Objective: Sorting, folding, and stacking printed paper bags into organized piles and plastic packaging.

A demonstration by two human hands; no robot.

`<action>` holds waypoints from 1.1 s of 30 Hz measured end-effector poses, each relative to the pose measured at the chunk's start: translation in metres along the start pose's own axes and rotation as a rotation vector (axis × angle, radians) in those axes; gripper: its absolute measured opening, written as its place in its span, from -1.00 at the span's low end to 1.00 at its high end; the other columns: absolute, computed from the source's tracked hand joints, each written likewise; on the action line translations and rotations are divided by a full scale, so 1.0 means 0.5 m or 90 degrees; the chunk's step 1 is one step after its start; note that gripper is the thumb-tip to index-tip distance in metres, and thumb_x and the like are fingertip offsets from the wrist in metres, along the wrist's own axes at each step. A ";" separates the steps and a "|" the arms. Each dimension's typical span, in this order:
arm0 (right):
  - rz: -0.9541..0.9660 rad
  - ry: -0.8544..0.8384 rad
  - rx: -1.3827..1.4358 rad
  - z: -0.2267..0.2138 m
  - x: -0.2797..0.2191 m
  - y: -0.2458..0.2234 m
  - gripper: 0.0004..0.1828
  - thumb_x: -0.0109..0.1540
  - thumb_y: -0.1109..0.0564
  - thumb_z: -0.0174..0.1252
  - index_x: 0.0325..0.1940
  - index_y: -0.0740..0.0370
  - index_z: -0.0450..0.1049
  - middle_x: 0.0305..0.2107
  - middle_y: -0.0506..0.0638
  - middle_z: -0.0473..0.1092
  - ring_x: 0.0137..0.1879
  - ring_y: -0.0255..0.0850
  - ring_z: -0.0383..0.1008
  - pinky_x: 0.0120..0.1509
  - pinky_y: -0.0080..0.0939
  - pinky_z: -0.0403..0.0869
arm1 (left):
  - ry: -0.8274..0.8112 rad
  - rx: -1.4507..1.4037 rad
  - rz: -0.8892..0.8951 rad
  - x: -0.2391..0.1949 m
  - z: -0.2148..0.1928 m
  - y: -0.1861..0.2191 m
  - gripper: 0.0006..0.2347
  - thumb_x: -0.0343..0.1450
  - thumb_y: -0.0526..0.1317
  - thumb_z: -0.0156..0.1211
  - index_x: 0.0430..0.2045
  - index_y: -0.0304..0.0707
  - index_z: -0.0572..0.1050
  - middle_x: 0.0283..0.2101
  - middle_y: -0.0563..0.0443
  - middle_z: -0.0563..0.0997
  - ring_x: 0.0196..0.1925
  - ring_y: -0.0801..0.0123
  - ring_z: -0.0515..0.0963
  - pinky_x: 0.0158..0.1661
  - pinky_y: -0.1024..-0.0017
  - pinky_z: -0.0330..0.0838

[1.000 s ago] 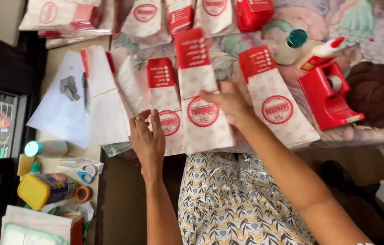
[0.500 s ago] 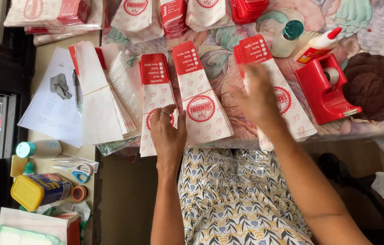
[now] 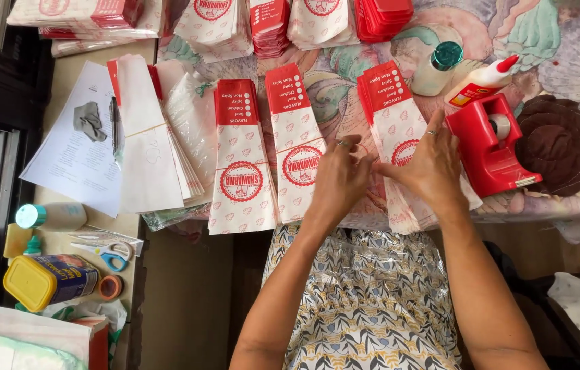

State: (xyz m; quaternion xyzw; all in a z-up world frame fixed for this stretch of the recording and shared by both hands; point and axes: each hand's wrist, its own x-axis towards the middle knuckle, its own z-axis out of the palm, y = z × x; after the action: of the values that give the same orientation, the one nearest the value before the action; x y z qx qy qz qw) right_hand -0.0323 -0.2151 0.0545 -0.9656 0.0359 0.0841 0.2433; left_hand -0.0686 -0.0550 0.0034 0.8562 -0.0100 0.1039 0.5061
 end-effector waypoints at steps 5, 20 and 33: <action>-0.006 -0.037 0.058 0.020 0.077 0.103 0.08 0.20 -0.14 0.41 0.50 0.63 0.05 0.16 0.62 0.31 0.32 0.46 0.31 0.29 0.35 0.35 | -0.062 -0.073 -0.122 0.048 0.154 -0.095 -0.58 0.31 -0.25 0.28 -0.01 -0.61 0.48 -0.30 -0.40 0.62 -0.20 -0.20 0.71 -0.21 0.15 0.60; -0.001 0.092 0.268 0.010 0.073 0.095 -0.48 -0.04 0.02 0.58 -0.11 0.11 0.50 -0.43 -0.03 0.51 -0.30 -0.20 0.55 -0.28 -0.21 0.41 | -0.061 -0.141 -0.159 0.059 0.051 0.040 -0.40 0.12 -0.53 0.19 0.13 -0.72 0.30 -0.13 -0.57 0.54 -0.23 -0.17 0.70 -0.25 0.15 0.65; -0.448 0.261 0.550 0.009 0.006 0.068 -0.14 0.19 0.21 0.34 0.46 0.40 0.06 0.22 0.31 0.28 0.38 -0.01 0.27 0.53 0.12 0.19 | -0.006 -0.334 0.162 0.065 0.027 0.129 -0.32 0.17 -0.38 0.18 0.30 -0.43 0.24 0.02 -0.43 0.51 0.19 -0.21 0.51 0.22 0.02 0.35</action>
State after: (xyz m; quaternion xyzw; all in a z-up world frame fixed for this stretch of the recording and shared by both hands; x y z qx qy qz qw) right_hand -0.0339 -0.2427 0.0342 -0.7295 -0.2094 -0.2119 0.6157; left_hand -0.0424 -0.0953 0.0591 0.6885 -0.1461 0.1561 0.6930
